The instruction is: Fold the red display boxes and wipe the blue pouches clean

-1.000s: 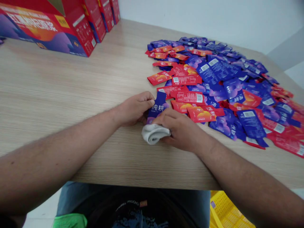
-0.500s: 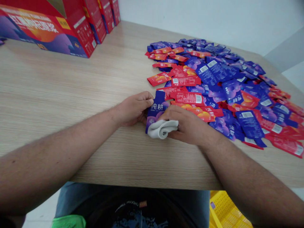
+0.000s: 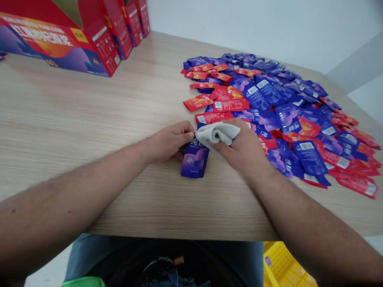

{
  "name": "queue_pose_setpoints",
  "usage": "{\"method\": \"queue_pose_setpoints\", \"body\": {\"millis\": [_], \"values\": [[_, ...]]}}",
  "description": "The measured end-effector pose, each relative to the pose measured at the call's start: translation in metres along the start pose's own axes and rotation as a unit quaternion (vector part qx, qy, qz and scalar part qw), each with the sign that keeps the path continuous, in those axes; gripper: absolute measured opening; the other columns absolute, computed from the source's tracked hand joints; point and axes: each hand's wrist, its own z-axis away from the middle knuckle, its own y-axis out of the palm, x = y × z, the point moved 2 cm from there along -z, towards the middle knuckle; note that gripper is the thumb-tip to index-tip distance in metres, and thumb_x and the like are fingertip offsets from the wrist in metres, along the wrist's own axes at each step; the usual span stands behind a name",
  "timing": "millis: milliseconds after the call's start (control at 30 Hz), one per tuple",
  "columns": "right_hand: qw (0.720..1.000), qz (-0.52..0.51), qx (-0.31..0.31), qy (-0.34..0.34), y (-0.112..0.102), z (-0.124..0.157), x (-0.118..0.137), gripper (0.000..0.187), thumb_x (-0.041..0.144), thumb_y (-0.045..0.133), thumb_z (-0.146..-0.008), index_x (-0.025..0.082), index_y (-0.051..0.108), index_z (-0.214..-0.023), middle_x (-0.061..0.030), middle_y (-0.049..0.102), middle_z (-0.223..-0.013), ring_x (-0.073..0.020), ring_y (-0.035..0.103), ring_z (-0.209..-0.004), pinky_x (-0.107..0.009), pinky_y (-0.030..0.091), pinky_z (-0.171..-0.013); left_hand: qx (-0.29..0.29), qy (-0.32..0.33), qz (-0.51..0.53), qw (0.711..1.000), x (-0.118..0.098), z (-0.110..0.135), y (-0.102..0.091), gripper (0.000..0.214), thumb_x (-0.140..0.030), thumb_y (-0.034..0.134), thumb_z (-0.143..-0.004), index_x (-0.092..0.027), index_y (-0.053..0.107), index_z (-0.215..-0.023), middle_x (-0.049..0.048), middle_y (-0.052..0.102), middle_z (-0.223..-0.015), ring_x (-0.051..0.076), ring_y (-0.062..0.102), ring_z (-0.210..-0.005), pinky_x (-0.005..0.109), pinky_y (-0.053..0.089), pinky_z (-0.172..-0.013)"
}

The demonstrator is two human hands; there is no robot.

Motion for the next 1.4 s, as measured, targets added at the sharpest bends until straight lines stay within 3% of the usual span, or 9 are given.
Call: {"method": "queue_pose_setpoints", "body": {"millis": [167,333,533,633,733,900,1033,1267,1400], "values": [[0.997,-0.018,0.06,-0.049,0.002,0.0,0.003,0.025,0.035,0.068,-0.088,0.022,0.065,-0.109,-0.0062,0.069,-0.103,-0.0263,0.062,-0.098,-0.041,0.051,-0.083,0.026,0.033,-0.024,0.999,0.004,-0.002,-0.004,0.009,-0.022,0.059,-0.087,-0.02,0.052,-0.08,-0.0044,0.048,-0.06,0.008,0.042,-0.047,0.016,0.033,-0.043],[0.997,0.001,0.004,0.076,-0.001,-0.003,-0.004,0.025,0.041,0.066,-0.09,0.023,0.068,-0.108,-0.0068,0.069,-0.104,-0.0285,0.064,-0.097,-0.043,0.051,-0.083,0.054,0.037,-0.047,0.997,0.003,-0.001,-0.005,0.01,-0.022,0.059,-0.086,-0.02,0.051,-0.08,-0.0035,0.049,-0.065,0.01,0.044,-0.052,0.019,0.035,-0.048],[1.0,-0.013,0.019,0.012,0.0,-0.003,-0.004,0.029,0.047,0.065,-0.089,0.024,0.066,-0.107,-0.0056,0.069,-0.1,-0.0264,0.064,-0.092,-0.04,0.052,-0.08,0.077,0.067,-0.099,0.99,-0.001,0.0,-0.005,0.005,-0.019,0.061,-0.082,-0.018,0.057,-0.079,-0.0021,0.052,-0.067,0.01,0.042,-0.057,0.02,0.033,-0.053],[0.997,0.022,-0.029,0.063,-0.003,-0.005,-0.012,0.031,0.045,0.067,-0.088,0.023,0.066,-0.109,-0.007,0.069,-0.102,-0.029,0.064,-0.096,-0.044,0.052,-0.083,0.075,0.059,-0.08,0.992,0.0,0.0,-0.003,0.009,-0.019,0.061,-0.082,-0.018,0.055,-0.076,-0.0034,0.049,-0.062,0.009,0.039,-0.053,0.019,0.031,-0.051],[0.993,0.022,-0.067,0.094,-0.01,-0.005,-0.013,0.029,0.044,0.066,-0.089,0.024,0.066,-0.111,-0.0072,0.069,-0.104,-0.0298,0.064,-0.097,-0.047,0.053,-0.084,0.033,0.037,0.006,0.999,-0.001,0.002,0.0,0.01,-0.017,0.057,-0.082,-0.018,0.052,-0.073,-0.0039,0.047,-0.058,0.009,0.04,-0.049,0.019,0.031,-0.048],[0.998,0.016,-0.051,0.026,-0.018,0.001,0.008,0.025,0.046,0.064,-0.091,0.027,0.065,-0.108,-0.0058,0.068,-0.103,-0.0289,0.064,-0.096,-0.046,0.053,-0.083,-0.073,0.019,0.148,0.986,-0.003,-0.002,0.002,0.005,-0.015,0.049,-0.084,-0.019,0.051,-0.08,-0.0001,0.058,-0.064,0.013,0.056,-0.053,0.026,0.049,-0.055],[0.998,0.024,-0.053,0.01,-0.012,0.005,0.016,0.022,0.043,0.063,-0.092,0.026,0.066,-0.106,-0.0057,0.067,-0.102,-0.0276,0.063,-0.095,-0.044,0.053,-0.081,-0.159,0.039,0.203,0.965,-0.007,-0.005,0.0,0.007,-0.015,0.048,-0.086,-0.018,0.053,-0.083,-0.0018,0.057,-0.061,0.012,0.054,-0.049,0.024,0.049,-0.051],[0.995,-0.051,0.026,0.083,0.018,0.004,0.004,0.027,0.038,0.068,-0.086,0.022,0.067,-0.108,-0.0062,0.071,-0.101,-0.0257,0.066,-0.091,-0.041,0.054,-0.079,-0.008,-0.047,0.267,0.963,-0.013,0.006,0.015,0.033,-0.038,0.041,-0.091,-0.014,0.064,-0.091,0.0096,0.066,-0.072,0.022,0.067,-0.07,0.033,0.056,-0.061],[0.991,-0.074,0.012,0.111,0.015,0.0,-0.002,0.019,0.035,0.064,-0.089,0.024,0.068,-0.104,-0.003,0.072,-0.095,-0.024,0.067,-0.085,-0.039,0.054,-0.075,-0.012,-0.011,0.222,0.975,-0.008,0.007,0.013,0.011,-0.012,0.051,-0.079,-0.016,0.059,-0.085,0.0044,0.063,-0.071,0.017,0.064,-0.067,0.03,0.054,-0.064]]}}
